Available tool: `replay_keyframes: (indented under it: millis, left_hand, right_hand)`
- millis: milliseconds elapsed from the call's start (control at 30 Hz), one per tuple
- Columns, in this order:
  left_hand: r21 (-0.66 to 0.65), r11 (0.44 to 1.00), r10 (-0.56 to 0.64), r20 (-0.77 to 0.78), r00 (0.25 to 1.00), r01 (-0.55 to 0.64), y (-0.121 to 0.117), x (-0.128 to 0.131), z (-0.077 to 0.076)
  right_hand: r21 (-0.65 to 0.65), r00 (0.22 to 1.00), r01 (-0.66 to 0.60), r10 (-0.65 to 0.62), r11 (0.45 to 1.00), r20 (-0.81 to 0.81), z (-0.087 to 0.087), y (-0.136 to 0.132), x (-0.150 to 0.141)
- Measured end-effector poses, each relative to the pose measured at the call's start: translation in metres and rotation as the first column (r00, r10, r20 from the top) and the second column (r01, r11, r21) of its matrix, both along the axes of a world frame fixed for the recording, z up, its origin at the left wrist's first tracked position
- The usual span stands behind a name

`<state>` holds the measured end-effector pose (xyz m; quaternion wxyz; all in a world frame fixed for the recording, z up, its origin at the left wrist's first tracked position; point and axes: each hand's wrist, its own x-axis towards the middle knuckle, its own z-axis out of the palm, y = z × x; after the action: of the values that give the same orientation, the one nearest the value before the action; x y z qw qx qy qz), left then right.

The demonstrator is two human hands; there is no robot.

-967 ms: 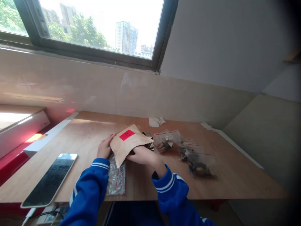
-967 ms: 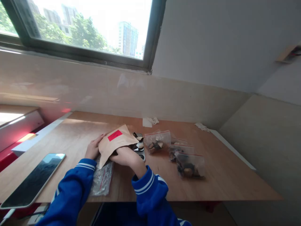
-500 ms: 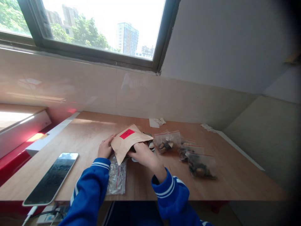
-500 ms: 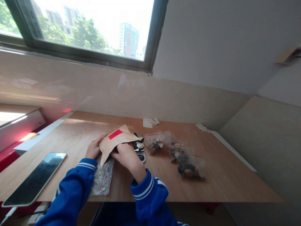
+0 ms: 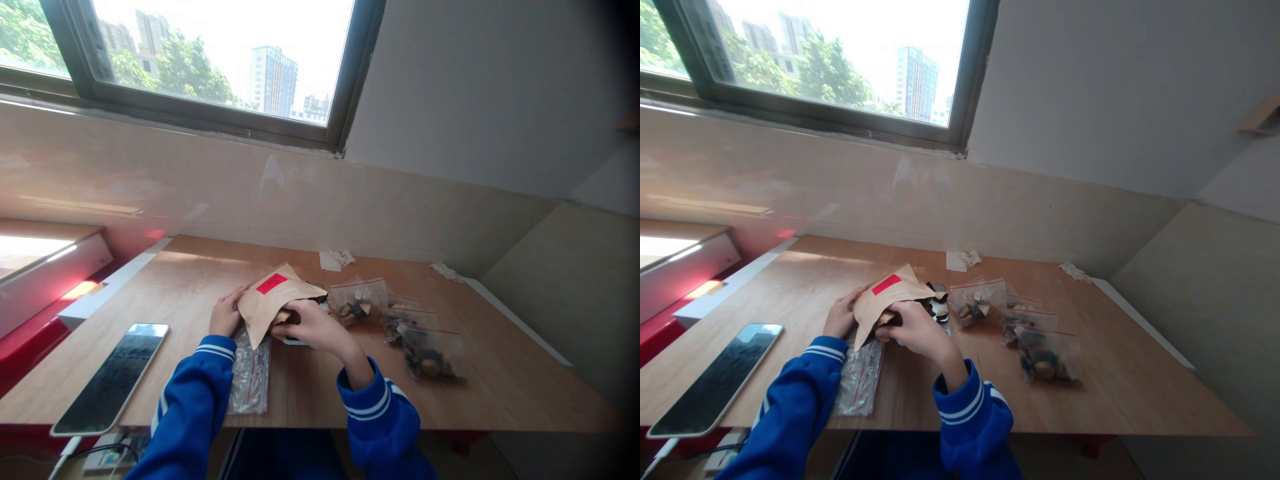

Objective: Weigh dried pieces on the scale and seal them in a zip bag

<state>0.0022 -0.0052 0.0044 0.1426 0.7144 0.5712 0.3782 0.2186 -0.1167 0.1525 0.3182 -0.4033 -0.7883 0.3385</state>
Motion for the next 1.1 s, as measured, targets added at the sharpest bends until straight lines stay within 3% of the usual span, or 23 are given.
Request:
replay_keyframes:
  millis: [300, 500, 633, 733, 800, 867, 933, 1100]
  left_hand:
    - [0.011, 1.000, -0.010, 0.013, 1.000, 0.010, 0.000, 0.002, 0.003]
    - [0.025, 1.000, -0.013, -0.025, 1.000, 0.013, 0.004, 0.001, 0.004]
    - [0.015, 1.000, 0.005, -0.086, 0.996, -0.004, 0.009, -0.001, -0.002]
    - [0.007, 1.000, 0.015, -0.107, 0.994, -0.014, 0.013, -0.003, -0.008]
    - [0.007, 1.000, 0.025, -0.105, 0.994, -0.024, 0.015, -0.005, -0.012]
    - [0.005, 1.000, 0.029, -0.102, 0.994, -0.029, 0.016, -0.006, -0.014]
    - [0.004, 1.000, 0.026, -0.099, 0.995, -0.026, 0.016, -0.006, -0.014]
    - [0.008, 1.000, 0.030, -0.075, 0.997, -0.030, 0.013, -0.005, -0.013]
  right_hand:
    - [0.263, 0.985, 0.170, -0.160, 0.950, -0.059, 0.000, 0.007, 0.009]
    - [0.397, 0.951, 0.282, -0.200, 0.873, -0.236, 0.007, 0.023, 0.020]
    - [0.249, 0.842, 0.381, -0.224, 0.890, -0.490, -0.003, 0.036, 0.033]
    - [0.025, 0.692, 0.426, -0.308, 0.904, -0.653, -0.030, 0.049, 0.043]
    - [-0.099, 0.646, 0.425, -0.378, 0.900, -0.663, -0.054, 0.061, 0.047]
    - [-0.154, 0.673, 0.431, -0.430, 0.889, -0.601, -0.076, 0.073, 0.048]
    - [-0.128, 0.744, 0.445, -0.446, 0.886, -0.498, -0.092, 0.084, 0.048]
    - [0.049, 0.870, 0.470, -0.453, 0.881, -0.192, -0.098, 0.095, 0.047]
